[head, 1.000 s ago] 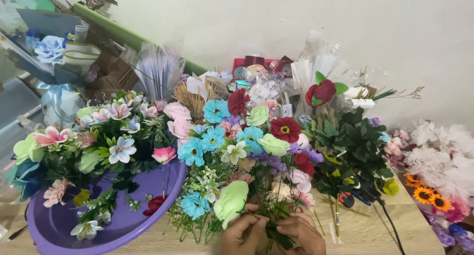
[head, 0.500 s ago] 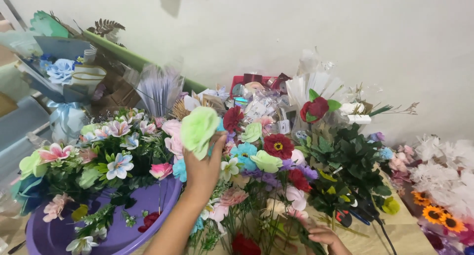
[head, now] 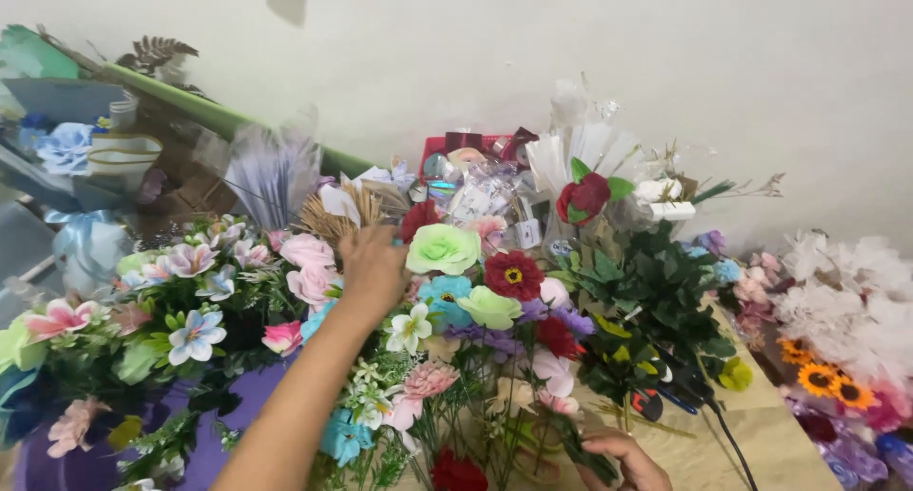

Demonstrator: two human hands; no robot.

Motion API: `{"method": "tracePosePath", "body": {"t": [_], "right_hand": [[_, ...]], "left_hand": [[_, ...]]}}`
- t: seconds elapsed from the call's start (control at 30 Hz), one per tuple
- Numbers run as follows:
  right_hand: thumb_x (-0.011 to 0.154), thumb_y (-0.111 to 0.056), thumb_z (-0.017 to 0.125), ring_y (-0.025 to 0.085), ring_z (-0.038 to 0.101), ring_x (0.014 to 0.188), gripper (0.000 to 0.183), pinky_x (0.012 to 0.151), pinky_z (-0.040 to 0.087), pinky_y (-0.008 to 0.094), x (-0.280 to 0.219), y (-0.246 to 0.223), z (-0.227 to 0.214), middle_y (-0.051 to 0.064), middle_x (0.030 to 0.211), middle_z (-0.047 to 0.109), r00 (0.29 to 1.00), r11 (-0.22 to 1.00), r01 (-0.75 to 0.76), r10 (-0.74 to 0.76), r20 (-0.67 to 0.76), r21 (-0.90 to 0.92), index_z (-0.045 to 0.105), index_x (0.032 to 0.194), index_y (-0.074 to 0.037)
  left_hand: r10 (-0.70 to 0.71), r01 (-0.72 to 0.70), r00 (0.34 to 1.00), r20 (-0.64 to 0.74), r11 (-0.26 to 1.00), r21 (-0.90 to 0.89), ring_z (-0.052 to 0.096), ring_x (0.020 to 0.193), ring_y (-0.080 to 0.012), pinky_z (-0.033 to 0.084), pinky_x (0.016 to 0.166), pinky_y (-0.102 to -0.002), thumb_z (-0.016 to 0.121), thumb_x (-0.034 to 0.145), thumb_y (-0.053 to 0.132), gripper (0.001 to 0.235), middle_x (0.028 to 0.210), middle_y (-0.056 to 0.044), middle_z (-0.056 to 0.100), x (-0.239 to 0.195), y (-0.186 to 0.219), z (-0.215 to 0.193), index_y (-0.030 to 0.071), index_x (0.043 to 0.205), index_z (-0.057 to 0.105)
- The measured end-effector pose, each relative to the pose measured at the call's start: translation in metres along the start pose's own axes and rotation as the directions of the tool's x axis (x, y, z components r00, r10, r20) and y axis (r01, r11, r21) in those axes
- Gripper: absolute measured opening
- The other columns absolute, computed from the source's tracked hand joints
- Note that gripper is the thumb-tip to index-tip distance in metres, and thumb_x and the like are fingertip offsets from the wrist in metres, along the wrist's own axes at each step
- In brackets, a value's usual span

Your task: Selecting and placing various artificial flowers and leaves to create a floral arrangement in a bowl and a bouquet.

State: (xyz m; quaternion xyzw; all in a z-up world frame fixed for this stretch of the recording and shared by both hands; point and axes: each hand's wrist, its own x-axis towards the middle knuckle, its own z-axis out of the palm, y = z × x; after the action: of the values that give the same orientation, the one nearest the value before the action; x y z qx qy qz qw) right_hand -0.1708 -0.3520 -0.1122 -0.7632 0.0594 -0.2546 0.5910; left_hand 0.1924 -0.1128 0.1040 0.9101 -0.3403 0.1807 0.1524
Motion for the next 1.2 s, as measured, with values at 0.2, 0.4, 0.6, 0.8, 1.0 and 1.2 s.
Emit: {"method": "tracePosePath", "body": {"t": [0.2,0.4,0.6,0.8,1.0,1.2], "right_hand": [[0.069,0.006,0.087,0.017,0.078,0.094,0.029,0.086,0.059,0.027,0.000,-0.041,0.031,0.009,0.097,0.082,0.951,0.993,0.096,-0.113,-0.286,-0.073,0.080,0.094,-0.006],[0.079,-0.007,0.083,0.024,0.074,0.090,0.017,0.082,0.058,0.035,0.015,-0.106,0.043,0.010,0.093,0.077,0.924,0.944,0.302,-0.325,-0.204,-0.135,0.072,0.093,-0.008],[0.080,-0.027,0.088,0.029,0.073,0.102,0.020,0.098,0.052,0.044,0.006,-0.103,0.047,0.007,0.094,0.080,0.954,0.957,0.254,-0.272,-0.129,-0.142,0.076,0.089,-0.012],[0.075,-0.018,0.090,0.027,0.073,0.099,0.024,0.090,0.057,0.039,0.006,-0.109,0.045,0.009,0.093,0.080,0.974,0.974,0.223,-0.220,-0.059,0.038,0.079,0.093,-0.007],[0.073,-0.012,0.089,0.020,0.073,0.088,0.032,0.083,0.060,0.035,0.004,-0.107,0.034,0.007,0.096,0.081,0.990,0.989,0.138,-0.137,0.032,-0.043,0.080,0.104,-0.009],[0.086,-0.022,0.072,0.011,0.070,0.074,0.019,0.062,0.060,0.022,0.025,-0.077,-0.016,0.001,0.089,0.077,0.934,0.828,-0.333,0.224,-0.278,-0.451,0.073,0.103,-0.014]], "left_hand": [[0.003,-0.032,0.964,-0.265,0.994,-0.105,0.054,0.131,-0.0354,0.018,0.112,-0.070,0.068,0.093,0.014,0.020,0.138,-0.009,0.064,-0.056,0.014,-0.063,0.019,0.111,0.075],[-0.023,0.135,0.982,0.186,0.775,-0.617,0.060,0.130,-0.0168,0.051,0.106,-0.042,0.089,0.067,0.052,0.082,0.146,0.005,0.054,-0.191,0.133,-0.018,0.031,0.138,0.056],[0.161,0.309,0.892,0.422,0.463,-0.830,0.056,0.140,-0.0158,0.055,0.111,-0.034,0.081,0.083,0.028,0.060,0.150,0.001,0.053,-0.229,0.154,0.030,0.029,0.141,0.064],[0.059,0.072,0.992,0.112,0.462,-0.884,0.066,0.130,-0.0226,0.047,0.110,-0.040,0.082,0.080,0.017,0.030,0.139,-0.006,0.066,-0.241,0.162,0.040,0.021,0.109,0.078],[0.032,-0.061,0.998,-0.052,0.610,-0.790,0.065,0.092,-0.0169,0.052,0.076,-0.028,0.076,0.077,0.014,0.010,0.112,0.000,0.065,-0.247,0.161,0.046,0.021,0.083,0.077],[-0.073,-0.055,0.991,-0.112,0.537,-0.842,0.069,0.084,-0.0194,0.052,0.077,-0.030,0.080,0.067,0.014,0.016,0.092,-0.002,0.074,-0.252,0.138,0.065,0.016,0.083,0.077]]}}
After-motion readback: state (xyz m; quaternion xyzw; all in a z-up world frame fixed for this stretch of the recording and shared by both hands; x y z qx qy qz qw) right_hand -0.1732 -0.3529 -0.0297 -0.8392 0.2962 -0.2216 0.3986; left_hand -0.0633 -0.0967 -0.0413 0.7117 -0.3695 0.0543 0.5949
